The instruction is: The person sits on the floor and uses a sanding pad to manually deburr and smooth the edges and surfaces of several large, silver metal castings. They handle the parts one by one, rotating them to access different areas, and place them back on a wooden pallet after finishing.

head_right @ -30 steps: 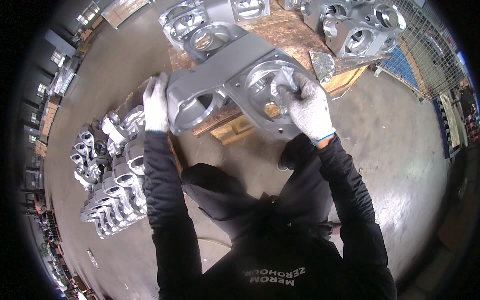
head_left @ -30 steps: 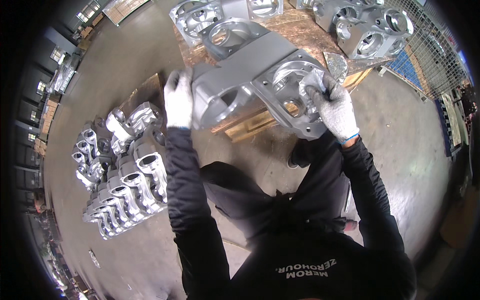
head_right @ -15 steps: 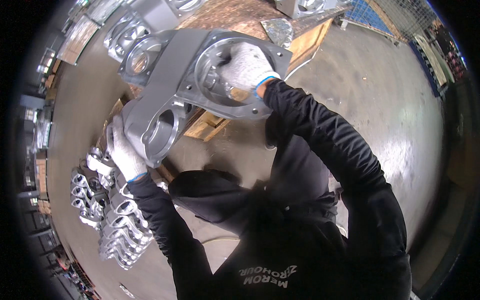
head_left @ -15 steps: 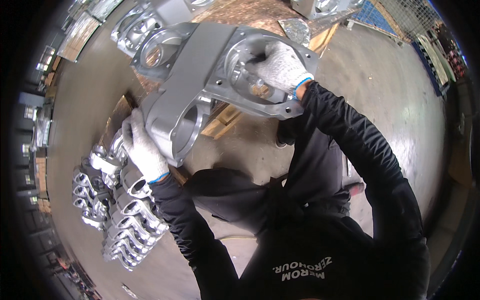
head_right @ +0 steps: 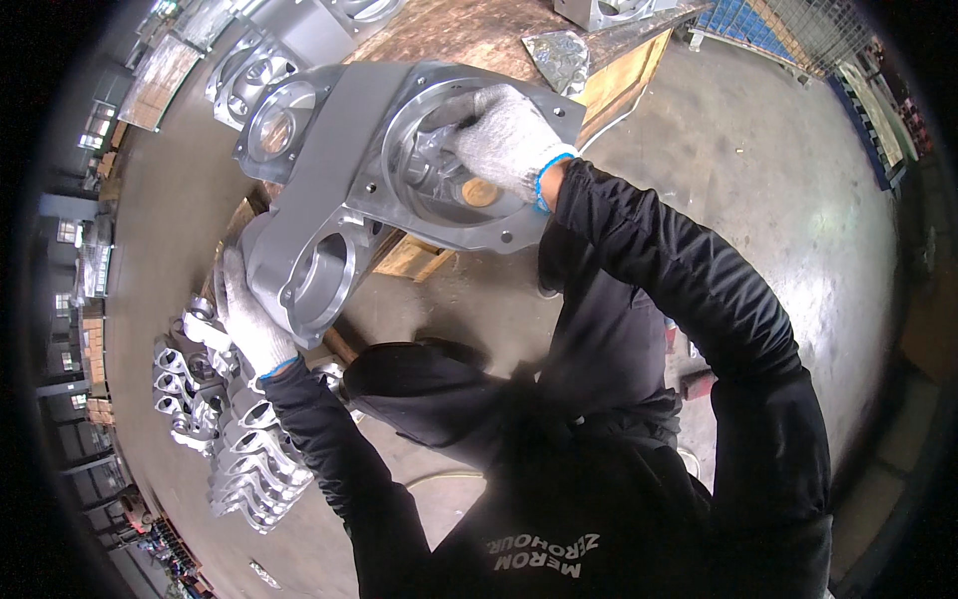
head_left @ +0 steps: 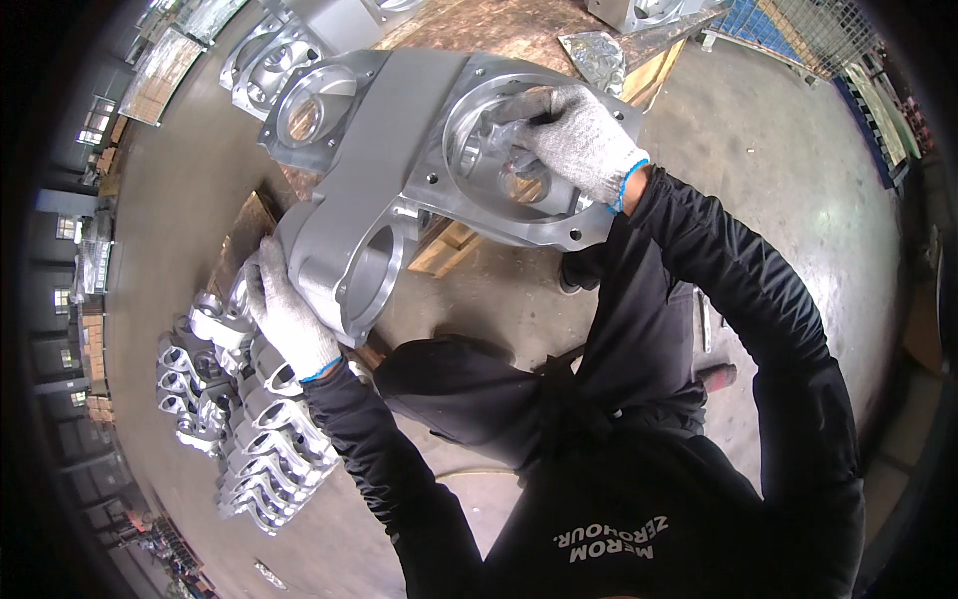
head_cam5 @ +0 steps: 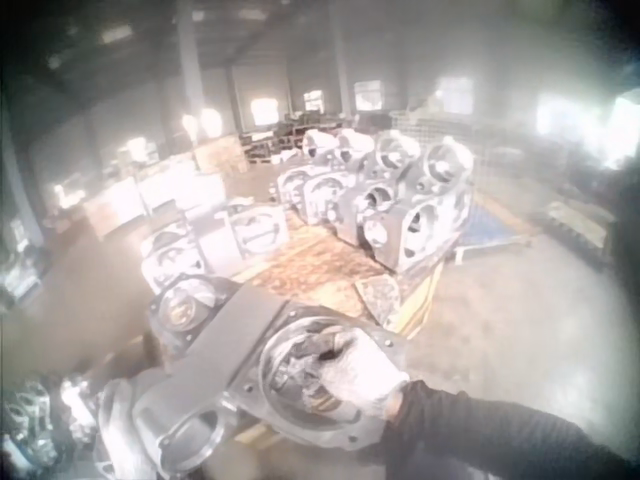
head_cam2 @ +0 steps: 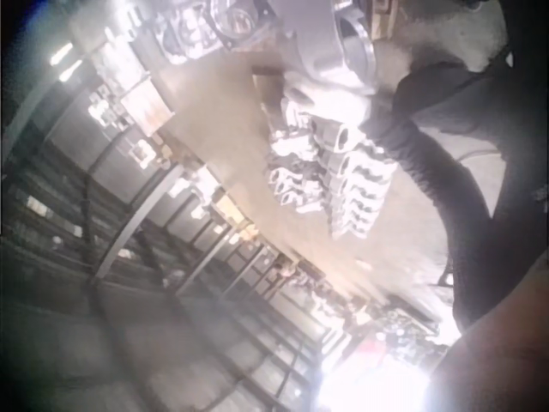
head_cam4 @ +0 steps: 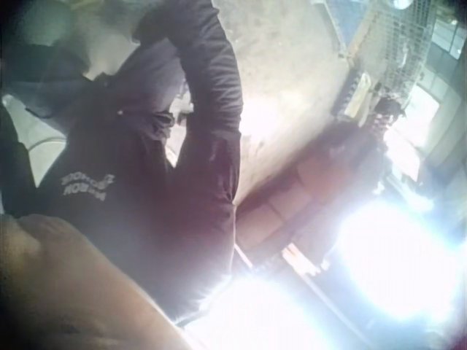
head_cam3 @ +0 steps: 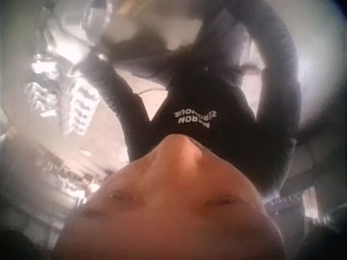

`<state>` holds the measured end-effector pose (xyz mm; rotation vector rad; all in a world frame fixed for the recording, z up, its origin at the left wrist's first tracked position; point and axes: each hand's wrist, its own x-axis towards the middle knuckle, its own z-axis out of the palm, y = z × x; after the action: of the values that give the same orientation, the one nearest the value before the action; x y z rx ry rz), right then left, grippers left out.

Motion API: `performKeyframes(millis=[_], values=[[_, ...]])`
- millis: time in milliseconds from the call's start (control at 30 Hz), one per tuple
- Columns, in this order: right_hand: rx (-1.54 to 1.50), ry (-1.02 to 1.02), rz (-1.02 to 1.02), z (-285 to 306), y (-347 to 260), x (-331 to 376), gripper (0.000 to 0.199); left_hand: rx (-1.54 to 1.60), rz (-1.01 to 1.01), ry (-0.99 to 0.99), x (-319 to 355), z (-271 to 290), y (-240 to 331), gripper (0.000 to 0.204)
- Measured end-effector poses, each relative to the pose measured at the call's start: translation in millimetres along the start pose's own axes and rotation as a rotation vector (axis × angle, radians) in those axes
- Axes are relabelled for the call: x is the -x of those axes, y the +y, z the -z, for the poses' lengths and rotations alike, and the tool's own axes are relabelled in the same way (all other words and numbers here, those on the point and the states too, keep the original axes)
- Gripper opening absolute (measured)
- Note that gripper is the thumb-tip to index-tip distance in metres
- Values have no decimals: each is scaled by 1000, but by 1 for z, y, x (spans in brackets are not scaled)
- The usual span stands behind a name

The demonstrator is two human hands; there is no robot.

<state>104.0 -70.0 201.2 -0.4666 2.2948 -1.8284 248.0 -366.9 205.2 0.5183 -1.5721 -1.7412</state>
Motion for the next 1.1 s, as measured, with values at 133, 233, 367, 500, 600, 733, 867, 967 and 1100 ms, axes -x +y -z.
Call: performKeyframes(millis=[133, 233, 367, 500, 600, 733, 867, 967, 1100], values=[[195, 62, 204, 5, -1, 2, 20, -21, 8, 32, 0, -4, -1, 28], [218, 39, 156, 12, 1, 0, 23, -32, 0, 44, -2, -3, -2, 28], [194, -16, 171, 7, -1, 2, 27, -19, 42, 73, -3, -1, -3, 31], [302, 64, 311, -1, -4, 3, 30, 25, 62, 60, -5, 6, -7, 34], [192, 87, 224, -1, -5, 2, 35, 18, 33, 93, 1, -4, -2, 36], [157, 107, 234, -2, 11, -10, 31, -149, -60, 145, 7, -10, 2, 40], [402, 114, 283, -3, 11, -15, 28, -189, -12, 142, 7, -11, 6, 43], [550, 89, 332, -3, 18, -23, 23, -182, -38, 124, 5, -8, 2, 43], [706, 88, 239, -14, 10, -34, 32, -52, 20, 81, -6, 1, -7, 39]])
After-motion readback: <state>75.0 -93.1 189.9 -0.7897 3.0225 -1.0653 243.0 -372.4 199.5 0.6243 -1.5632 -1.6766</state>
